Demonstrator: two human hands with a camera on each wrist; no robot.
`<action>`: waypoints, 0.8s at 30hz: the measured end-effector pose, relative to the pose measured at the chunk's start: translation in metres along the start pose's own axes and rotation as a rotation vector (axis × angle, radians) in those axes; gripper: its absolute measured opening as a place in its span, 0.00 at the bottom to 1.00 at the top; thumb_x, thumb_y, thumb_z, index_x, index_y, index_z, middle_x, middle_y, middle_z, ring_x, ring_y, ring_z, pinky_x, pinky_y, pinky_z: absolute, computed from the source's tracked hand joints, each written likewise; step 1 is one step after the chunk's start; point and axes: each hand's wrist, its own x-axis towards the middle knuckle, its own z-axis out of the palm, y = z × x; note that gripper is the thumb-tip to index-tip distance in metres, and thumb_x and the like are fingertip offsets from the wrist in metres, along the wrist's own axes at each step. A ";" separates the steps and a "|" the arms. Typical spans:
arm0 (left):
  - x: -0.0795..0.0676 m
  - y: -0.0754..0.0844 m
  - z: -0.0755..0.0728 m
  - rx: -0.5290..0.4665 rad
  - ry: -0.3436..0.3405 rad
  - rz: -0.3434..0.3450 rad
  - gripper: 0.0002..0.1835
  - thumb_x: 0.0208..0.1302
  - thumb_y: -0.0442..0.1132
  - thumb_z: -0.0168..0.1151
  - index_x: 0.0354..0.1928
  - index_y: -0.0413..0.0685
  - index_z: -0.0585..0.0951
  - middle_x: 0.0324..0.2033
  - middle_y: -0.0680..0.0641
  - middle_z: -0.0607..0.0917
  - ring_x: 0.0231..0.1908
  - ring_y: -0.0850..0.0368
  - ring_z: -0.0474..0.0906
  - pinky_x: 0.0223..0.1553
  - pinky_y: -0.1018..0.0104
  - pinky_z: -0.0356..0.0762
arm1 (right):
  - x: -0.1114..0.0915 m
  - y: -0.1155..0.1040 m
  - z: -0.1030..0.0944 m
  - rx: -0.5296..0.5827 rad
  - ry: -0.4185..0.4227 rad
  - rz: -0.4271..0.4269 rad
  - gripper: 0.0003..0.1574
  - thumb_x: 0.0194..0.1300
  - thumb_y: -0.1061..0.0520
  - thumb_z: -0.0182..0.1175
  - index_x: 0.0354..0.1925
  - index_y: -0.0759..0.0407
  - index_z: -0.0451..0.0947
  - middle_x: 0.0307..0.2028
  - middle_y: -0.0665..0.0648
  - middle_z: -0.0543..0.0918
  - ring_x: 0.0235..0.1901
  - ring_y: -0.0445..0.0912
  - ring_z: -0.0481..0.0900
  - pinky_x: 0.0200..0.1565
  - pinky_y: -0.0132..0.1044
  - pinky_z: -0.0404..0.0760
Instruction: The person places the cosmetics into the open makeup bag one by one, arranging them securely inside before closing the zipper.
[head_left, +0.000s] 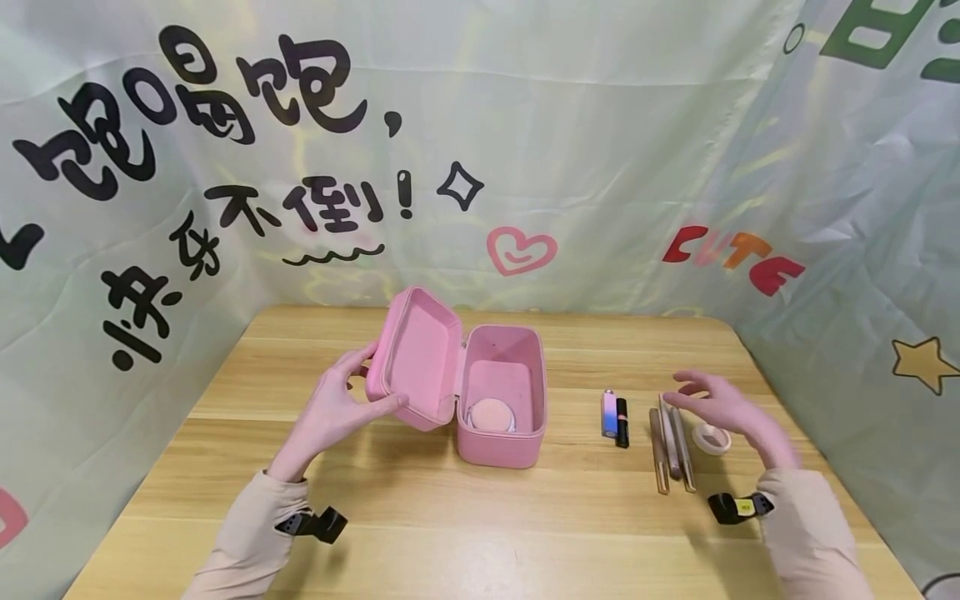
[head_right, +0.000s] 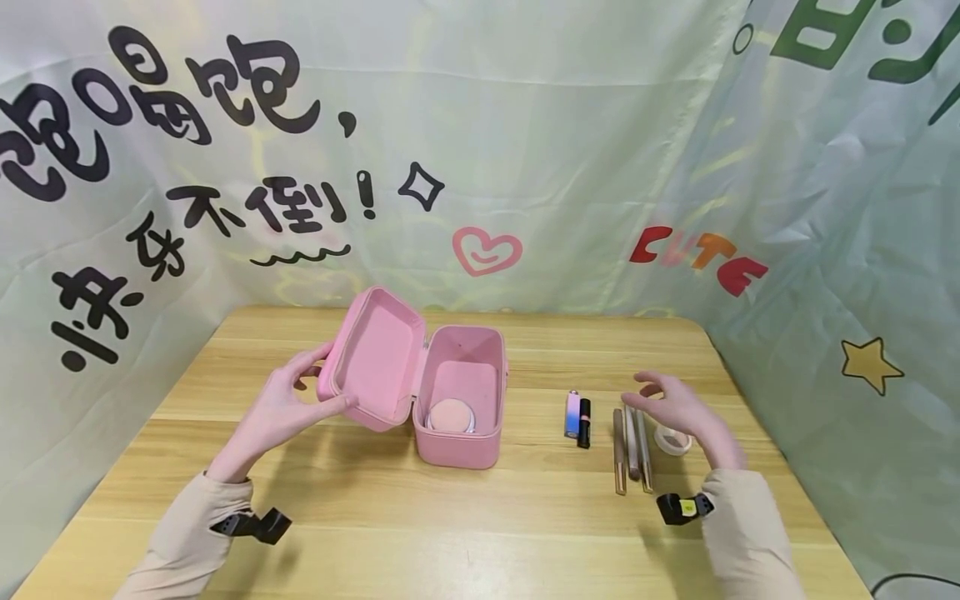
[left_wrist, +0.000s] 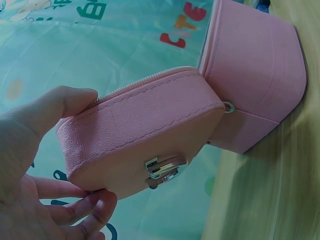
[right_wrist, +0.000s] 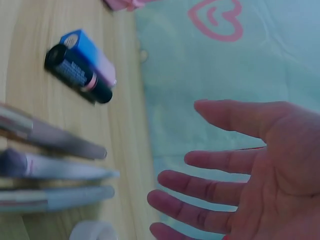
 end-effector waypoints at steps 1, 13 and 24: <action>0.000 0.000 0.000 0.000 0.000 -0.001 0.47 0.52 0.45 0.78 0.73 0.42 0.68 0.54 0.41 0.82 0.51 0.49 0.77 0.45 0.60 0.71 | 0.001 0.001 -0.002 -0.022 -0.007 0.005 0.43 0.74 0.45 0.55 0.67 0.80 0.61 0.55 0.81 0.77 0.56 0.72 0.76 0.50 0.60 0.80; -0.002 -0.002 -0.001 -0.009 0.002 0.000 0.46 0.52 0.46 0.77 0.73 0.43 0.68 0.57 0.42 0.81 0.51 0.49 0.76 0.46 0.60 0.70 | 0.006 0.022 -0.010 -0.121 -0.127 -0.024 0.44 0.71 0.47 0.61 0.61 0.86 0.63 0.45 0.78 0.81 0.45 0.64 0.82 0.45 0.54 0.82; -0.002 -0.002 0.000 -0.011 -0.002 -0.011 0.47 0.52 0.46 0.78 0.73 0.43 0.68 0.60 0.41 0.80 0.52 0.48 0.77 0.47 0.59 0.70 | -0.005 0.043 -0.009 -0.183 -0.203 0.051 0.52 0.57 0.52 0.73 0.63 0.86 0.59 0.53 0.89 0.71 0.53 0.78 0.74 0.52 0.66 0.77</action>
